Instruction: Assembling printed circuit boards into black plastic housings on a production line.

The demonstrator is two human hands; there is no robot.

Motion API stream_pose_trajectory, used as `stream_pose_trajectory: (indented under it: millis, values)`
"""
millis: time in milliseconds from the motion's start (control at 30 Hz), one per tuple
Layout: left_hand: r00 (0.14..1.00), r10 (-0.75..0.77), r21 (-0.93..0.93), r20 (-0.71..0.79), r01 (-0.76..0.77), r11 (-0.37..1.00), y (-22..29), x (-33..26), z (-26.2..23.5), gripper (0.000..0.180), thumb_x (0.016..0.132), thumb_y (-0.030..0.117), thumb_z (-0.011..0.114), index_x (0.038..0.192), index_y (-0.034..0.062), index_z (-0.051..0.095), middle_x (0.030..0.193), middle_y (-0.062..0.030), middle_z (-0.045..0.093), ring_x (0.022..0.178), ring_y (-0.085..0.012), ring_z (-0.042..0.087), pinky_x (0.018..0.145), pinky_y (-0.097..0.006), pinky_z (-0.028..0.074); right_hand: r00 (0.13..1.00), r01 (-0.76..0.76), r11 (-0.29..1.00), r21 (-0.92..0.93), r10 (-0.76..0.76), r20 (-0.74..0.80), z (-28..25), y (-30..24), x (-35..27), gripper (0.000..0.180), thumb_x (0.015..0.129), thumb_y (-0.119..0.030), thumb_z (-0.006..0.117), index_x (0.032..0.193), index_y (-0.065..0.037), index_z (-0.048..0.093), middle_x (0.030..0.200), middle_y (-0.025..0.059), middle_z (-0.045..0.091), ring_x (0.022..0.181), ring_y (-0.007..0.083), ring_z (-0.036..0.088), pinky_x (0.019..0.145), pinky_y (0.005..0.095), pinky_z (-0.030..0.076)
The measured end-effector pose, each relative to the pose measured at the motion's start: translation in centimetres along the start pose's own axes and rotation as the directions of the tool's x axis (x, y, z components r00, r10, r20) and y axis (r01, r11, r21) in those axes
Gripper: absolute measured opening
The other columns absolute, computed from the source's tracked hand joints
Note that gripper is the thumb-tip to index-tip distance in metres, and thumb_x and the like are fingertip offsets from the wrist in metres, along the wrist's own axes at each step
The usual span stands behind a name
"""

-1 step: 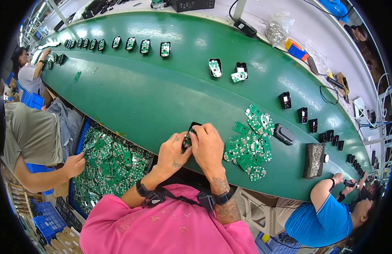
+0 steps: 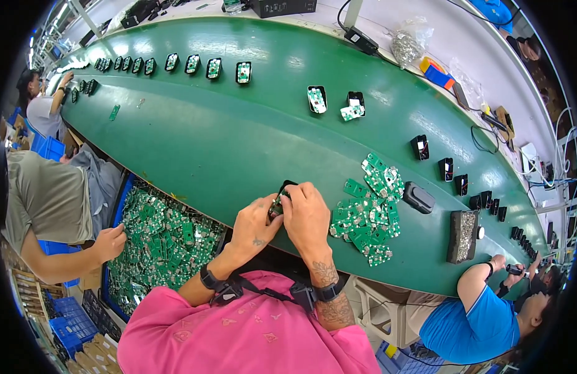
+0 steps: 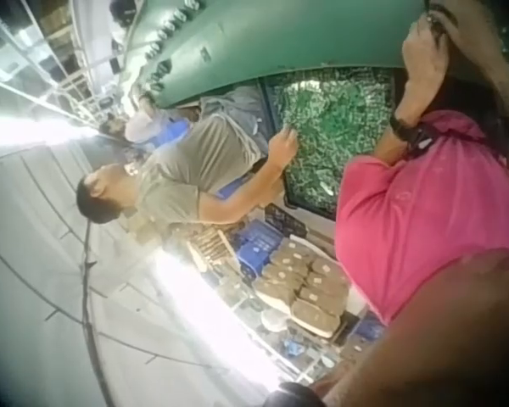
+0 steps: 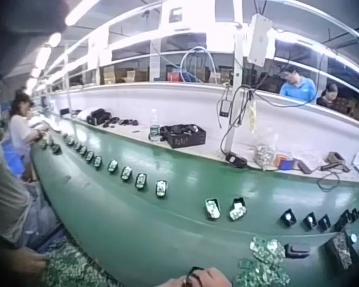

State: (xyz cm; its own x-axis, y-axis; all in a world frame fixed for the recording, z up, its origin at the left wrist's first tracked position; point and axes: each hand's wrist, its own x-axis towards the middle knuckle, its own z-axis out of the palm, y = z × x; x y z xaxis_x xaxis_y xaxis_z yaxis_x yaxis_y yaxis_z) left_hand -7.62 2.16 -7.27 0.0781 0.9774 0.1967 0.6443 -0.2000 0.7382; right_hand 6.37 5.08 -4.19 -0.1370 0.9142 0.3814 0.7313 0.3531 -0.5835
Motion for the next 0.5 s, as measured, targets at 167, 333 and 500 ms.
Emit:
stream_pose_trajectory:
  millis: [167,333,500]
  values:
    - [0.999,0.017,-0.189,-0.028,-0.022,0.982,-0.4,0.1,-0.8,0.038,0.085,0.006,0.074,0.12,-0.0008,0.063,0.092,-0.0169,0.07,0.073,-0.0253,0.07,0.068,-0.034,0.057,0.988,-0.156,0.983,0.095,0.154,0.034,-0.5,0.4,-1.3,0.012,0.089,-0.01,0.071,0.093,-0.001,0.064,0.086,0.0132,0.062,0.071,0.0306,0.063,0.064,0.0393,0.051]
    - [0.994,-0.11,-0.331,0.012,0.108,0.937,-0.5,1.1,-1.7,0.035,0.086,0.002,0.073,0.12,0.0009,0.064,0.088,-0.0145,0.073,0.074,-0.0185,0.072,0.065,-0.03,0.057,0.948,-0.278,0.945,0.175,0.299,-0.111,-0.3,1.2,-2.4,0.015,0.092,-0.012,0.07,0.097,0.002,0.064,0.08,0.0115,0.062,0.063,0.0201,0.062,0.058,0.0341,0.049]
    - [0.978,-0.197,-0.461,0.064,0.204,0.864,-0.8,1.6,-2.3,0.028,0.092,0.004,0.065,0.119,-0.0032,0.066,0.081,-0.01,0.074,0.067,-0.0128,0.07,0.061,-0.024,0.053,0.932,-0.351,0.905,0.241,0.363,-0.004,0.4,3.5,-2.9,0.026,0.097,-0.015,0.063,0.114,0.004,0.067,0.086,0.0136,0.068,0.059,0.0174,0.065,0.057,0.033,0.051]
